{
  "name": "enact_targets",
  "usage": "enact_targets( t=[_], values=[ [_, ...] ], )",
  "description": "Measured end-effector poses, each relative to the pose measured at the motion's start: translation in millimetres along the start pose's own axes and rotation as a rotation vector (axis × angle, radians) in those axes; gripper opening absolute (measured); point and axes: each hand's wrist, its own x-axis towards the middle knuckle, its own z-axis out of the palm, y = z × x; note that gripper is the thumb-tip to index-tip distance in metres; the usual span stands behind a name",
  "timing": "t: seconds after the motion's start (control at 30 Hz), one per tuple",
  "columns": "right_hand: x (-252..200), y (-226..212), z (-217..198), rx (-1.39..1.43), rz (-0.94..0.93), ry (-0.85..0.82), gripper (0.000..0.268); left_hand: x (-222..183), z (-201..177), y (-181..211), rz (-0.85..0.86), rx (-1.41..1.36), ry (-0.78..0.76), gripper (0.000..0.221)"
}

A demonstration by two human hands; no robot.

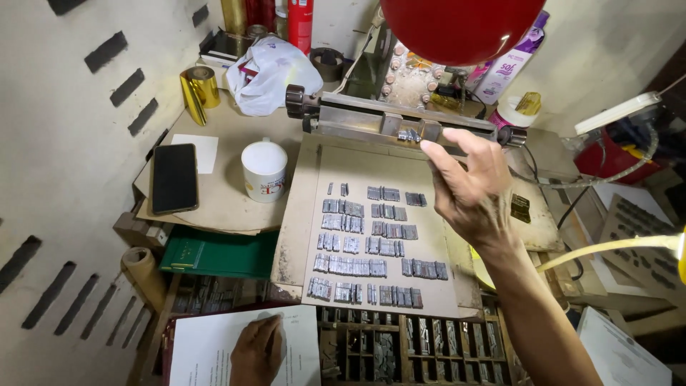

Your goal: The person is organizing folders, inserting printed papers into them, and arranging metal type blocks on a board, likely for a letterpress or hot stamping process.

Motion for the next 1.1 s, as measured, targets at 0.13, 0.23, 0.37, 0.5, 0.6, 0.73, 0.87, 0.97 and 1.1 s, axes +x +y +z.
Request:
enact_targets(
  t=[0.13, 0.23, 0.37, 0.5, 0.6, 0.73, 0.87, 0.97, 1.1],
  values=[
    [17.5, -9.1, 4.2, -0.082, -0.017, -0.036, 0.027, 2.0, -5.2, 0.7, -0.01, -0.075, -0.027, 0.028],
    [15.4, -0.2, 10.0, -0.059, -0.049, 0.04, 0.022, 3.4, -7.3, 2.2, 0.008, -0.063, -0.017, 0.028],
    [-1.2, 10.8, -13.8, 0.198, 0.193, 0.082, 0.025, 1.2, -2.9, -3.8, 0.013, -0.041, 0.001, 0.027],
    [-31.5, 65.8, -7.7, 0.105, 0.341, 0.223, 0.023, 0.6, -3.7, -5.3, 0.014, -0.071, -0.025, 0.028],
    [-22.5, 65.5, -22.5, 0.346, 0.677, 0.082, 0.03, 2.6, -6.2, -1.6, 0.006, -0.117, -0.013, 0.03],
    [-46.2, 91.2, -13.4, 1.021, 1.146, -0.11, 0.052, -6.8, 11.6, -14.7, 0.008, -0.022, 0.026, 0.025],
    [-46.7, 91.0, -4.2, 0.865, 1.219, 0.058, 0.035, -6.0, 13.2, -13.0, -0.003, 0.017, 0.035, 0.024],
    [-43.3, 85.9, -11.2, 0.943, 1.062, 0.173, 0.07, -6.8, 15.1, -12.9, -0.028, 0.024, 0.005, 0.026],
    [-42.6, 92.7, -11.9, 0.777, 1.081, 0.031, 0.048, -7.0, 11.9, -7.5, 0.004, -0.008, 0.077, 0.023]
  ],
)
